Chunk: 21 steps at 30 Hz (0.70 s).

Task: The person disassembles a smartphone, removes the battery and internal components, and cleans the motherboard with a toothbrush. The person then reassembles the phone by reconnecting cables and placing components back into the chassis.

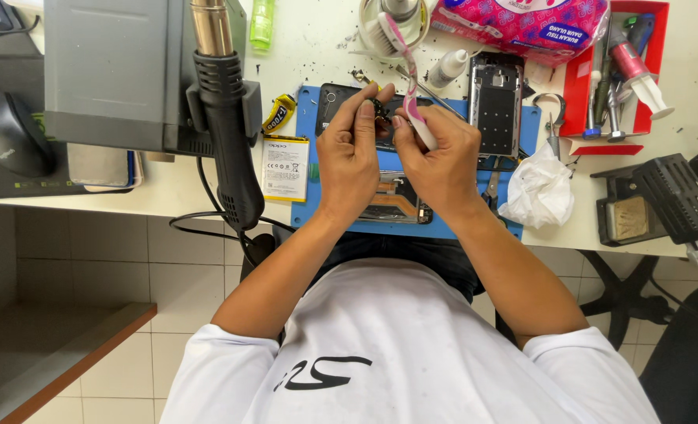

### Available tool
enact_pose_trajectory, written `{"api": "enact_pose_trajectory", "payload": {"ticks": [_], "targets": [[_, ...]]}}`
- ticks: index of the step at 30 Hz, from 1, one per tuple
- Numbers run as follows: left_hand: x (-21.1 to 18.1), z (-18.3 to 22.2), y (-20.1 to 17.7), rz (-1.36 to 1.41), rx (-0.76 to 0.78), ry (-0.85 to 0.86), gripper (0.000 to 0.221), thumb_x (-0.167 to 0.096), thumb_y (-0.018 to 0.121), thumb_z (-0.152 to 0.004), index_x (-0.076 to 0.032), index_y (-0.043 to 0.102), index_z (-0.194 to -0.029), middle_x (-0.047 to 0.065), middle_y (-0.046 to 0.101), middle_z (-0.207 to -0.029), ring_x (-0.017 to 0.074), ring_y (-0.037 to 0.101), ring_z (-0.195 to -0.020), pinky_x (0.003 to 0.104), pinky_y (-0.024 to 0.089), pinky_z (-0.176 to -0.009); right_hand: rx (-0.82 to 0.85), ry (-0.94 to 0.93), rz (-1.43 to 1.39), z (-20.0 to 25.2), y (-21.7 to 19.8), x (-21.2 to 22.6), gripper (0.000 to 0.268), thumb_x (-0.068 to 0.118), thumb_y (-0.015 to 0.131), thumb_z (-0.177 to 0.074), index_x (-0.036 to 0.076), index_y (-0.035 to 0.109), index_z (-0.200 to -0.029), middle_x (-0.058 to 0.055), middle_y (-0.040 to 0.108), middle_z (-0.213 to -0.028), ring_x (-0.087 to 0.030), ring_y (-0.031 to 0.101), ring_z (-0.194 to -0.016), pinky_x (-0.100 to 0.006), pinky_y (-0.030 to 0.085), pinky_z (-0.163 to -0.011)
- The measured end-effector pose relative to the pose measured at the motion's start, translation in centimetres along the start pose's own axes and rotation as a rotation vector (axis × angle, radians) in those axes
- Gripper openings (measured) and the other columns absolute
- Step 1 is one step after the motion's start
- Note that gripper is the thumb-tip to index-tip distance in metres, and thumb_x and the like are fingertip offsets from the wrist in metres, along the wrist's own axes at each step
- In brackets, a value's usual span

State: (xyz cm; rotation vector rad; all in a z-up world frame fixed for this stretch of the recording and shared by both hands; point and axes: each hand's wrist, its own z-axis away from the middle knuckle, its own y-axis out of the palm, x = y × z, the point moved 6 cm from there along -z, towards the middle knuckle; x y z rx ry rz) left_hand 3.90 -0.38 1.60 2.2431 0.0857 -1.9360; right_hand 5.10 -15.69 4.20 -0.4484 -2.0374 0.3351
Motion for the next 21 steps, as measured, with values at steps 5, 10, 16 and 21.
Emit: {"api": "enact_pose_trajectory", "payload": {"ticks": [5, 10, 16, 21], "targets": [[0.2, 0.3, 0.1, -0.066, -0.006, 0.075, 0.033, -0.018, 0.050, -0.128, -0.009, 0.069, -0.153, 0.012, 0.083, -0.139, 0.0223, 0.083, -0.118, 0.039, 0.072, -0.095, 0.000, 0.025, 0.004, 0.6, 0.4, -0.1, 0.016, 0.004, 0.082, -0.110, 0.005, 0.085, -0.094, -0.009, 0.058, -0.057, -0.031, 0.069, -0.060, -0.032, 0.046, -0.056], [0.1, 0.6, 0.3, -0.159, -0.013, 0.184, 0.034, -0.013, 0.051, -0.128, -0.013, 0.067, -0.158, 0.012, 0.082, -0.142, 0.0310, 0.082, -0.124, 0.044, 0.074, -0.098, -0.012, 0.036, -0.025, 0.9, 0.6, -1.0, 0.016, 0.003, 0.083, -0.109, 0.005, 0.085, -0.093, -0.010, 0.060, -0.058, -0.028, 0.069, -0.058, -0.030, 0.045, -0.056], [-0.4, 1.5, 0.8, -0.255, -0.043, 0.314, 0.037, -0.007, 0.057, -0.124, -0.017, 0.069, -0.158, 0.005, 0.083, -0.139, 0.0277, 0.082, -0.125, 0.044, 0.071, -0.104, -0.028, 0.047, -0.043, 1.2, 0.3, -1.4, 0.011, 0.001, 0.083, -0.105, 0.005, 0.085, -0.095, -0.017, 0.066, -0.067, -0.041, 0.076, -0.070, -0.035, 0.045, -0.055], [0.0, 1.9, 1.2, -0.294, -0.069, 0.368, 0.037, -0.006, 0.060, -0.123, -0.015, 0.069, -0.157, 0.006, 0.085, -0.135, 0.0272, 0.083, -0.123, 0.043, 0.069, -0.103, -0.086, 0.012, 0.018, 1.3, 0.5, -0.4, 0.014, -0.003, 0.075, -0.104, 0.004, 0.086, -0.097, -0.019, 0.072, -0.071, -0.048, 0.075, -0.070, -0.036, 0.050, -0.055]]}}
